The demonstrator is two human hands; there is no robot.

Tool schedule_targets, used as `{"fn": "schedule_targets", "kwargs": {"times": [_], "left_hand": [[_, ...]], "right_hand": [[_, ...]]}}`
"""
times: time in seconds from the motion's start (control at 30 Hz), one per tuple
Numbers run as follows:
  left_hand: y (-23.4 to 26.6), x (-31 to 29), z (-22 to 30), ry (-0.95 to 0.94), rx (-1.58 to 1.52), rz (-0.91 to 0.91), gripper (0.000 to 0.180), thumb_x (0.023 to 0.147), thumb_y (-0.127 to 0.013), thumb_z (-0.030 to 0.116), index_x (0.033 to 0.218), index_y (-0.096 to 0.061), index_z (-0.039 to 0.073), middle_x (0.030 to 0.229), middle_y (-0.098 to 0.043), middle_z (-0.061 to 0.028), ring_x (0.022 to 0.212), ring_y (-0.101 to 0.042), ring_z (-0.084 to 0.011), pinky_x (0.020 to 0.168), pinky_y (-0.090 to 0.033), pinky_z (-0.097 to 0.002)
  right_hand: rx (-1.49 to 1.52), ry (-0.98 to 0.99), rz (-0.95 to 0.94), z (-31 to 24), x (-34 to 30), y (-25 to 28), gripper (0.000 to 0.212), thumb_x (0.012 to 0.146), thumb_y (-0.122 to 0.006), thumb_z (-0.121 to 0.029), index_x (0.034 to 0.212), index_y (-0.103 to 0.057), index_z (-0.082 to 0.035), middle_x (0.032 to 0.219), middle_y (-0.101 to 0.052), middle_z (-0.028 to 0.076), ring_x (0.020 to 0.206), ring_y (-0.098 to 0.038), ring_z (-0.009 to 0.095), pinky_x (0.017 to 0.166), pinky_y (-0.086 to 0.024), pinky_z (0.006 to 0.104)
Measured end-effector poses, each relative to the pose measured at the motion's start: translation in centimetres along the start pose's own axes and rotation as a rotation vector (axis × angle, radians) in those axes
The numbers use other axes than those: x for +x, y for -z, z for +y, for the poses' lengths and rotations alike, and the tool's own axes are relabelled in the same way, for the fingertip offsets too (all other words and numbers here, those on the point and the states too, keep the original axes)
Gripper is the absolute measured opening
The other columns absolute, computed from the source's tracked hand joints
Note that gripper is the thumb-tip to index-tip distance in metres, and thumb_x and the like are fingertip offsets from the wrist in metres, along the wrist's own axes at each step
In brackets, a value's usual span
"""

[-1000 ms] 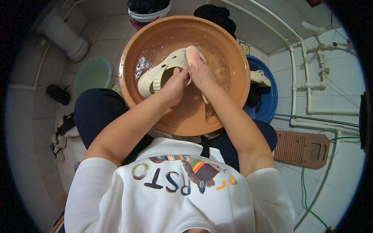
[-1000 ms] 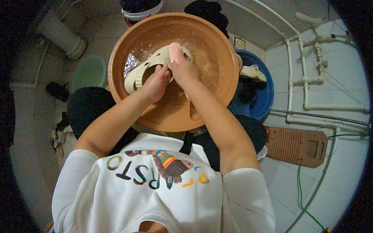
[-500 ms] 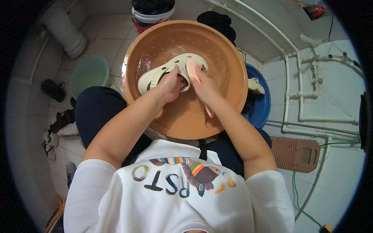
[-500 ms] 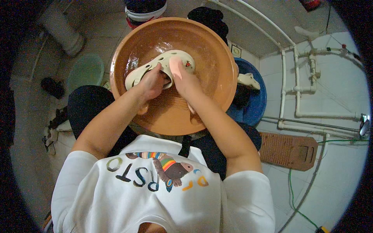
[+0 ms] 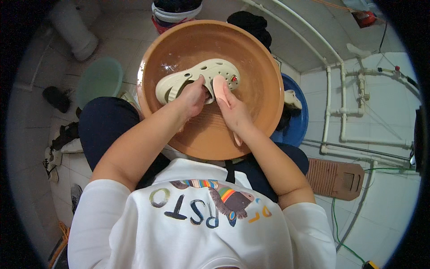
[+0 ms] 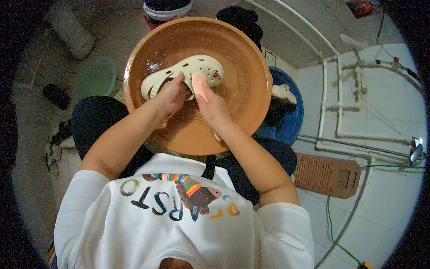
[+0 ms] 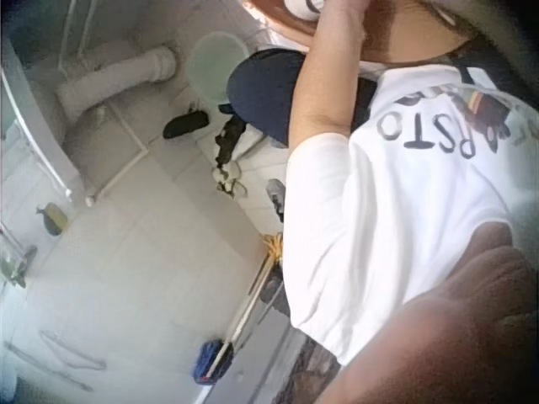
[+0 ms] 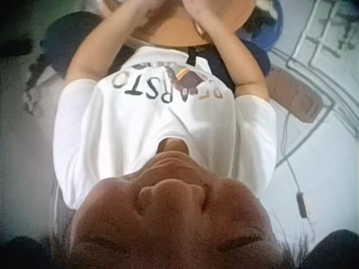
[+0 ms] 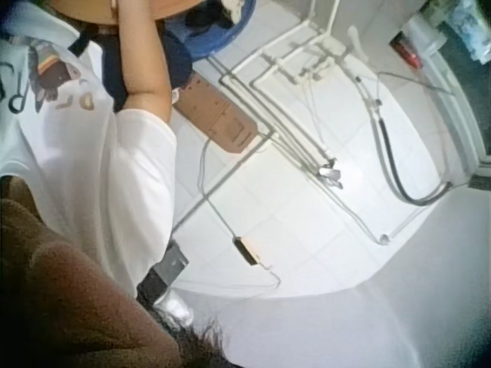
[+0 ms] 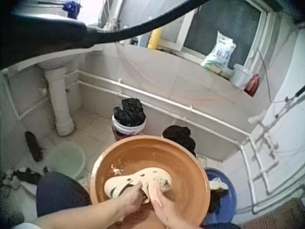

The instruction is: The person scrubs a pair of beige clogs and a pair of brown leather shoes using a brush and water in a large basin. They handle the shoes one at a time, scrubbing the soles and uppers, and place the cleaned items on the floor.

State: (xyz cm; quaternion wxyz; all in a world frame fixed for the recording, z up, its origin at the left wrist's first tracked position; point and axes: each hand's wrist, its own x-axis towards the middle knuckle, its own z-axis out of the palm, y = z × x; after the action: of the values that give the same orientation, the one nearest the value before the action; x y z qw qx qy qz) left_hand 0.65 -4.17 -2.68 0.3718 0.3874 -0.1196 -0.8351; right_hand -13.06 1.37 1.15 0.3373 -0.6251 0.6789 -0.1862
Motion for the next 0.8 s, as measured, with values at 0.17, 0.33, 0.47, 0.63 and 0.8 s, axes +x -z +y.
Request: {"fn": "schedule_targets", "kwargs": {"times": [0.17, 0.33, 0.47, 0.63, 0.8], "left_hand": [[-1.2, -1.5, 0.4, -0.017, 0.117, 0.015, 0.051, 0.097, -0.024, 0.036, 0.131, -0.030, -0.002, 0.137, -0.033, -0.0152, 0.127, -0.030, -0.0243, 0.106, -0.020, -0.0356], [-0.5, -0.6, 0.9, -0.002, 0.102, 0.026, 0.051, 0.097, -0.024, 0.035, 0.133, -0.028, 0.000, 0.139, -0.031, -0.0148, 0.129, -0.026, -0.0246, 0.108, -0.014, -0.0357], [-1.0, -0.9, 1.2, 0.034, 0.021, 0.032, 0.052, 0.097, -0.025, 0.036, 0.133, -0.026, -0.001, 0.140, -0.029, -0.0149, 0.130, -0.023, -0.0246, 0.108, -0.011, -0.0351], [-1.6, -1.4, 1.1, -0.020, 0.038, -0.002, 0.053, 0.096, -0.025, 0.037, 0.134, -0.022, -0.001, 0.141, -0.026, -0.0174, 0.130, -0.023, -0.0264, 0.109, -0.009, -0.0353], [-0.4, -0.4, 0.8, -0.047, 0.006, -0.038, 0.054, 0.096, -0.024, 0.037, 0.135, -0.020, -0.001, 0.143, -0.021, -0.0185, 0.132, -0.020, -0.0266, 0.109, -0.008, -0.0356]], "right_hand": [[-0.334, -0.051, 0.080, -1.8, 5.0, 1.0, 0.056, 0.087, -0.048, -0.031, 0.139, -0.025, -0.024, 0.111, -0.056, 0.023, 0.104, -0.054, 0.036, 0.087, -0.042, 0.0373], [-0.129, -0.112, 0.372, -0.6, 6.7, 3.7, 0.059, 0.088, -0.045, -0.032, 0.140, -0.018, -0.029, 0.108, -0.056, 0.025, 0.097, -0.055, 0.039, 0.083, -0.043, 0.0420], [-0.206, -0.280, 0.357, 8.8, 6.6, 3.8, 0.061, 0.086, -0.046, -0.029, 0.139, -0.023, -0.009, 0.123, -0.046, 0.026, 0.112, -0.048, 0.037, 0.091, -0.040, 0.0377], [-0.218, -0.446, 0.061, 17.8, 8.3, -1.0, 0.060, 0.085, -0.050, -0.027, 0.136, -0.028, -0.003, 0.123, -0.048, 0.024, 0.114, -0.048, 0.033, 0.094, -0.037, 0.0331], [0.374, -0.034, 0.430, 11.9, 6.7, -0.6, 0.050, 0.088, -0.049, -0.021, 0.132, -0.035, 0.000, 0.124, -0.048, 0.021, 0.114, -0.049, 0.028, 0.096, -0.036, 0.0318]]}}
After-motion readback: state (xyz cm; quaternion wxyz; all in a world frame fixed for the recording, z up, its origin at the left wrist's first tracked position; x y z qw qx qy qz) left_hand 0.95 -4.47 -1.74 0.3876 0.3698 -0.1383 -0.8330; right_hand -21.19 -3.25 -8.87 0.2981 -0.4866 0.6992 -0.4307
